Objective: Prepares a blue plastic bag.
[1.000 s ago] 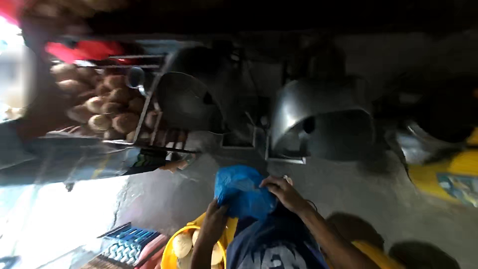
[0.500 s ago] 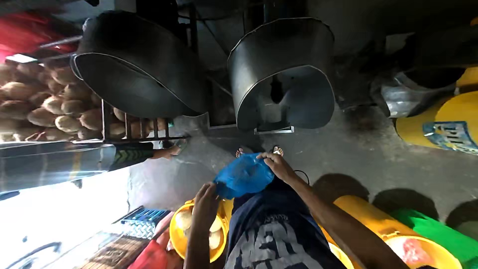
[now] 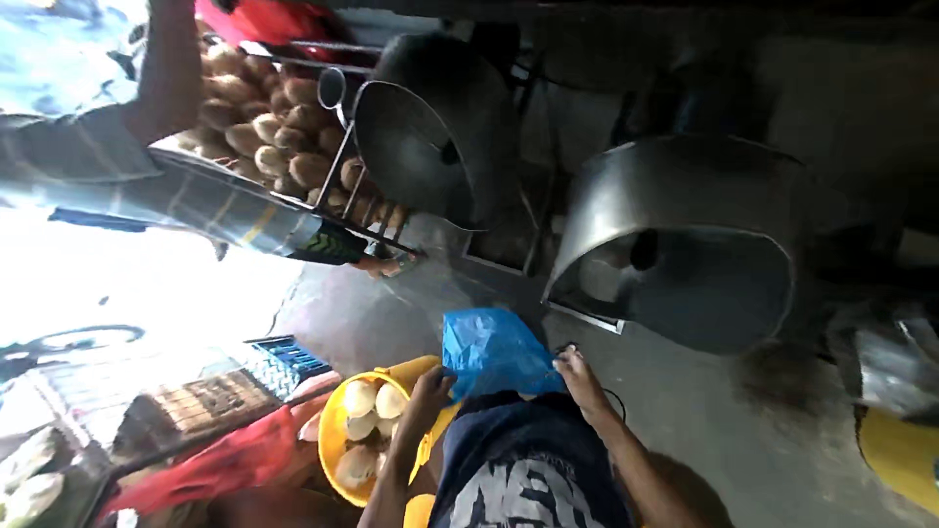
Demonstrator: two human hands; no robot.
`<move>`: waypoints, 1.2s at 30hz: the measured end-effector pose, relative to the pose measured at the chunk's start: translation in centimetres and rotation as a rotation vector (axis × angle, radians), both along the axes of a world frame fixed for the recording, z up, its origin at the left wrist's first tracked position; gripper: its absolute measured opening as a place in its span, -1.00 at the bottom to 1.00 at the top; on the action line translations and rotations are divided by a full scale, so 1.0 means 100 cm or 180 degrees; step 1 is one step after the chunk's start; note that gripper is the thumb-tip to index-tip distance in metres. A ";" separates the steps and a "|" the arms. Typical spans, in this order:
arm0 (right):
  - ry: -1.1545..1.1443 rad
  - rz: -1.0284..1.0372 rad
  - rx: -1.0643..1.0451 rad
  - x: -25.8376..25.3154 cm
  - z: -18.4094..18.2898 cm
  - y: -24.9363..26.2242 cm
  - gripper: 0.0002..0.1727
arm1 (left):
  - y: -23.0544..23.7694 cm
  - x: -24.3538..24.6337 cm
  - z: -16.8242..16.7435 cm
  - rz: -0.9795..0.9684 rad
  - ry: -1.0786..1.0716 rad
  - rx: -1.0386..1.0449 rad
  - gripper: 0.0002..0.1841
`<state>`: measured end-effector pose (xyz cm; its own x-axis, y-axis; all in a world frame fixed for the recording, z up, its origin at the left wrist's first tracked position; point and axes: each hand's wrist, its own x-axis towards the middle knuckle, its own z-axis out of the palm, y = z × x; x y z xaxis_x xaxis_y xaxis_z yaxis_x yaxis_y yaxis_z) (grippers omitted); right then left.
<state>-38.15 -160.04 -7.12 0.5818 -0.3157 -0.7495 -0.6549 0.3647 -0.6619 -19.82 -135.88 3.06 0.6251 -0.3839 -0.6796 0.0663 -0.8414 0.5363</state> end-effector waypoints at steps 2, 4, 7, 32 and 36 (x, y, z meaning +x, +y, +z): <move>-0.0180 0.0028 0.0175 0.029 0.009 0.003 -0.60 | 0.004 0.012 -0.005 0.0117 0.0072 -0.0217 -0.69; -0.0636 -0.0075 0.0383 0.070 0.024 0.002 -0.67 | 0.003 0.029 -0.011 0.0428 0.0146 -0.0517 -0.66; -0.1496 -0.0681 0.0914 0.141 0.054 0.000 -0.69 | -0.005 0.074 -0.023 0.0618 0.0232 -0.0768 -0.60; 0.0069 -0.4010 0.0935 0.212 -0.192 0.045 -0.74 | -0.138 0.251 -0.278 -0.1152 0.1089 -0.0037 -0.60; 0.0278 -0.3963 0.1132 0.168 -0.234 0.041 -0.71 | -0.173 0.207 -0.333 -0.1522 0.1105 0.0107 -0.61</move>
<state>-21.30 -155.97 -30.51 -0.0118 -0.3826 -0.9238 0.2136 0.9016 -0.3762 0.87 -153.15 -30.25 0.1268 -0.5429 -0.8302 -0.1576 -0.8373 0.5235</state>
